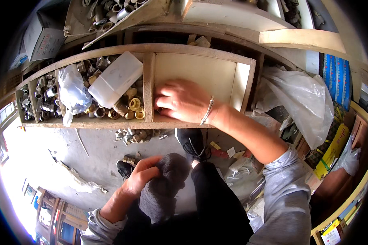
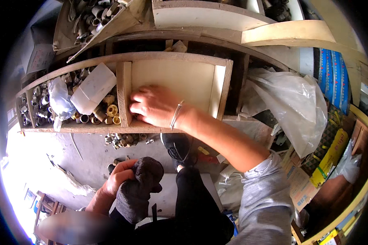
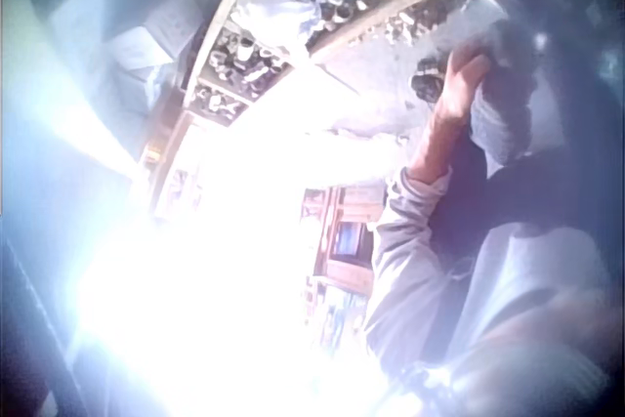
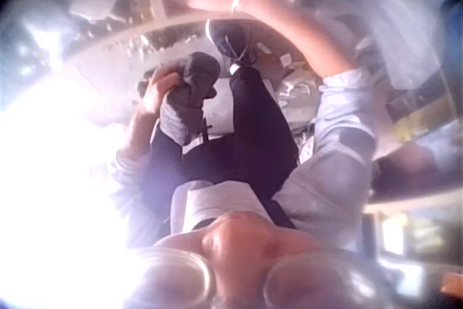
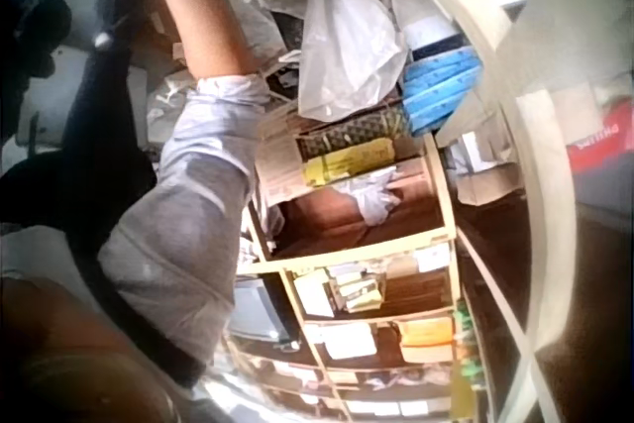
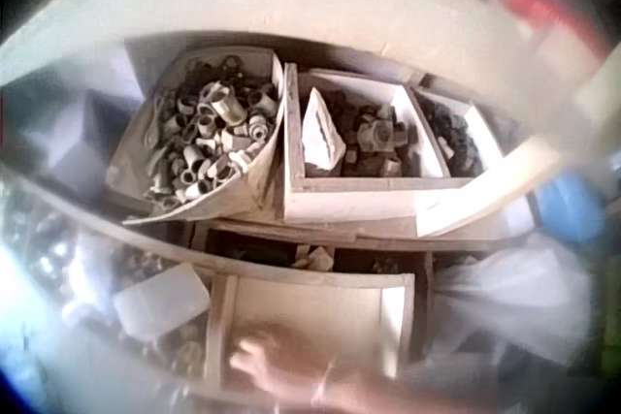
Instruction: The person wipes the interior of a wooden compartment on a cluttered shelf using a dark cloth. They move small metal rings and a white plastic container aside to reach the surface, then wipe the bottom and sides of the compartment repeatedly.
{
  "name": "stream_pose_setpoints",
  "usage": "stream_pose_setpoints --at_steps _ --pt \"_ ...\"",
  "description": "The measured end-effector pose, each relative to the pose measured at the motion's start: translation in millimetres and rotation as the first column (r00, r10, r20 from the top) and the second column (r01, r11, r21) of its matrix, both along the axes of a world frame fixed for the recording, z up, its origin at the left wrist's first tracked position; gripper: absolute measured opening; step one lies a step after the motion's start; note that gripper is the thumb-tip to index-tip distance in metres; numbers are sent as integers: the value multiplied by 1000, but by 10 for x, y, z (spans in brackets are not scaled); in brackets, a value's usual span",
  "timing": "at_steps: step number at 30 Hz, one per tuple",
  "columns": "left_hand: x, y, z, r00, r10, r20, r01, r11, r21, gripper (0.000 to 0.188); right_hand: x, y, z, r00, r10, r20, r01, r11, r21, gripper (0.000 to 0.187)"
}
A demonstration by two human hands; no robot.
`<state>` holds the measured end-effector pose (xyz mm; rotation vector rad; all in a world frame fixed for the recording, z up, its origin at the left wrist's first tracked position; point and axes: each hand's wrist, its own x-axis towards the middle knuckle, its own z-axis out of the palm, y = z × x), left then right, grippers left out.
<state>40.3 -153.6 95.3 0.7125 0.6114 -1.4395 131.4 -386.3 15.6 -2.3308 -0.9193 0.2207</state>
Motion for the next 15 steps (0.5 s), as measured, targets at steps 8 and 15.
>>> stream_pose_setpoints --at_steps 8,15 --pt "2 195 384 954 167 247 -166 986 -27 29 209 -578 513 990 124 -62 -138 816 -562 6" --pt "-120 485 222 983 172 63 -174 984 30 49 -33 -441 530 997 36 -62 -48 980 -195 13"
